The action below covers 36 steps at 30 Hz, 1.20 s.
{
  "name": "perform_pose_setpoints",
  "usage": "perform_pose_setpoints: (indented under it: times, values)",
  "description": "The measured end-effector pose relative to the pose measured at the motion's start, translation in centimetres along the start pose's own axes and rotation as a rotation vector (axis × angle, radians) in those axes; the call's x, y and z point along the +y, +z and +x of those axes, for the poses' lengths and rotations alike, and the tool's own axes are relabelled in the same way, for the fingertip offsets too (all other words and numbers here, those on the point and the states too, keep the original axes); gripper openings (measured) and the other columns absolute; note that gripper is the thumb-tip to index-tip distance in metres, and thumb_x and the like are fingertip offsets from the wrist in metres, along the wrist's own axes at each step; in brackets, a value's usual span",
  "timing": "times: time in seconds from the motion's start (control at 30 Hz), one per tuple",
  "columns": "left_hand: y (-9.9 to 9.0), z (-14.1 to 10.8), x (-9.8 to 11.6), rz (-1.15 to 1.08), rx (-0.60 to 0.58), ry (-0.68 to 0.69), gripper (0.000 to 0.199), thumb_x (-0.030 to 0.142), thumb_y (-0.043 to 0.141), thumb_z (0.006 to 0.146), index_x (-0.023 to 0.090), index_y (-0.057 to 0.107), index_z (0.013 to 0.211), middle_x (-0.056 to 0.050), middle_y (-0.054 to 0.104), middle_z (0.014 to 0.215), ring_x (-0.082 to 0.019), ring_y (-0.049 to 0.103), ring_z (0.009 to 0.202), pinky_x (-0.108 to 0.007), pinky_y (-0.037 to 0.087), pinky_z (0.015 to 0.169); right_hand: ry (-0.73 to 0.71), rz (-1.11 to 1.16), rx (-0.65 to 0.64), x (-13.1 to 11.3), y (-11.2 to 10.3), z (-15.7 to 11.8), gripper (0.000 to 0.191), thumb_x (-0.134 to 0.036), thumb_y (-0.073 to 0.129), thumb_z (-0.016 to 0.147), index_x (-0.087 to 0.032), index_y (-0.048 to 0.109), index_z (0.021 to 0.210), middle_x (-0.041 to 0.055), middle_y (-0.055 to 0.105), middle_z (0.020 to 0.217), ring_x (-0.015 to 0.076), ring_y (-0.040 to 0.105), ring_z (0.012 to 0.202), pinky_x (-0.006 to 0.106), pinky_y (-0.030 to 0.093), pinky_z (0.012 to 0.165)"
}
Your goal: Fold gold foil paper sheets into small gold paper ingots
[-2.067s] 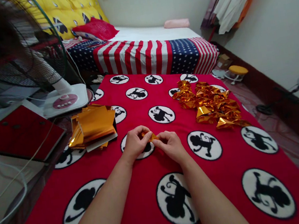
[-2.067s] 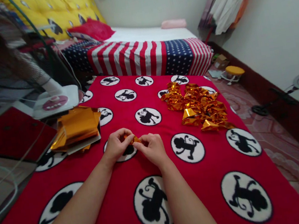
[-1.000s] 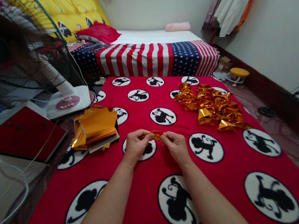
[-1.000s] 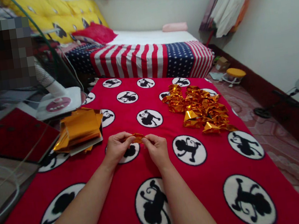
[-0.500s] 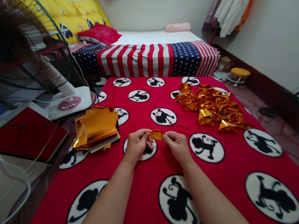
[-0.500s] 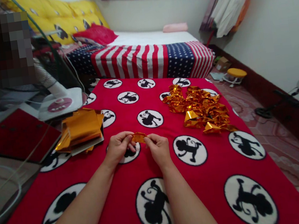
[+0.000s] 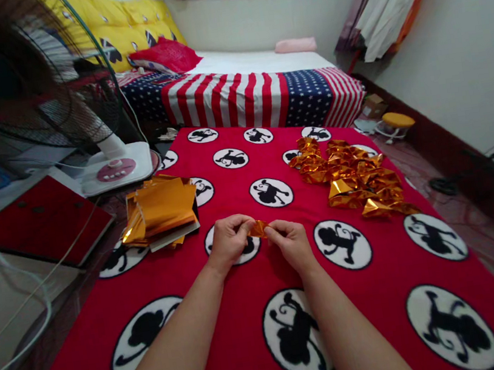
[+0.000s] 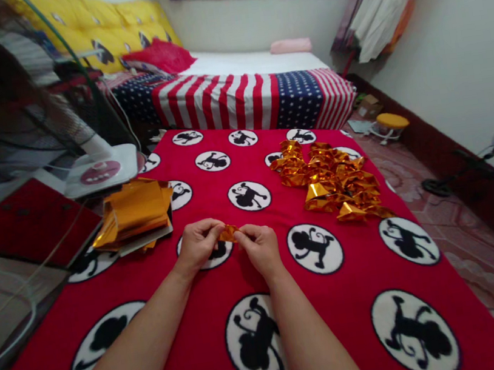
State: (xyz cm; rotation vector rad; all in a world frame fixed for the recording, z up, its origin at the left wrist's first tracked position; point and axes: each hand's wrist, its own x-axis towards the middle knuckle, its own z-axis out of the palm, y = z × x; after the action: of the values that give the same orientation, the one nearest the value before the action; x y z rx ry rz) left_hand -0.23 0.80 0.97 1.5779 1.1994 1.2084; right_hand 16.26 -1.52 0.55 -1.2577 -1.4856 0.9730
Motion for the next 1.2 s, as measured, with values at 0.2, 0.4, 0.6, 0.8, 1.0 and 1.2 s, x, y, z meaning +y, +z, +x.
perform_pose_setpoints:
  times: [0.2,0.4,0.6,0.8,1.0,1.2]
  values:
    - [0.3,0.2,0.1,-0.078,-0.026,-0.050,0.023,0.036,0.063,0.083,0.015,0.071,0.078,-0.001,0.067,0.064,-0.008,0.052,0.047,-0.019,0.044,0.049,0.044,0.112,0.014,-0.3,-0.1,-0.1,0.033,-0.037,0.061,0.084,-0.018,0.056,0.058,-0.0043,0.049,0.049,0.0093,0.040,0.046,0.024,0.028,0.048]
    - [0.4,0.0,0.4,-0.184,-0.030,-0.139,0.030,0.042,0.064,0.082,0.013,0.070,0.082,0.002,0.060,0.054,-0.005,0.042,0.037,-0.017,0.033,0.038,0.085,0.243,0.025,-1.0,0.1,-0.1,0.036,-0.038,0.061,0.083,-0.018,0.052,0.054,-0.0051,0.046,0.047,0.0079,0.038,0.042,0.023,0.025,0.043]
    - [0.7,-0.1,0.7,-0.242,0.002,-0.111,0.030,0.043,0.065,0.083,0.014,0.070,0.089,0.004,0.055,0.050,-0.004,0.038,0.036,-0.016,0.024,0.035,0.103,0.322,0.034,-1.4,0.3,0.0,0.036,-0.034,0.061,0.082,-0.018,0.050,0.052,-0.0054,0.044,0.045,0.0071,0.037,0.041,0.023,0.024,0.042]
    - [0.2,-0.2,0.9,-0.374,-0.079,-0.174,0.049,0.045,0.063,0.085,0.016,0.059,0.124,0.007,0.053,0.044,-0.004,0.034,0.032,-0.014,0.022,0.034,0.154,0.416,0.072,-1.0,0.1,-0.1,0.034,-0.036,0.064,0.081,-0.018,0.051,0.055,-0.0066,0.043,0.044,0.0061,0.032,0.037,0.023,0.018,0.039]
    - [-0.6,0.2,0.4,-0.403,-0.030,-0.184,0.052,0.046,0.070,0.079,0.015,0.059,0.120,0.008,0.051,0.040,-0.004,0.032,0.030,-0.014,0.020,0.033,0.164,0.480,0.134,-0.7,-0.3,-0.1,0.034,-0.035,0.066,0.080,-0.018,0.050,0.054,-0.0068,0.041,0.044,0.0060,0.029,0.039,0.024,0.014,0.039]
    - [-0.9,0.3,-0.1,-0.389,0.002,-0.142,0.050,0.057,0.065,0.079,0.014,0.064,0.105,0.009,0.043,0.041,-0.005,0.032,0.033,-0.016,0.019,0.035,0.126,0.512,0.232,-0.4,-0.8,0.2,0.033,-0.031,0.067,0.078,-0.018,0.049,0.054,-0.0070,0.039,0.045,0.0063,0.028,0.043,0.025,0.015,0.043]
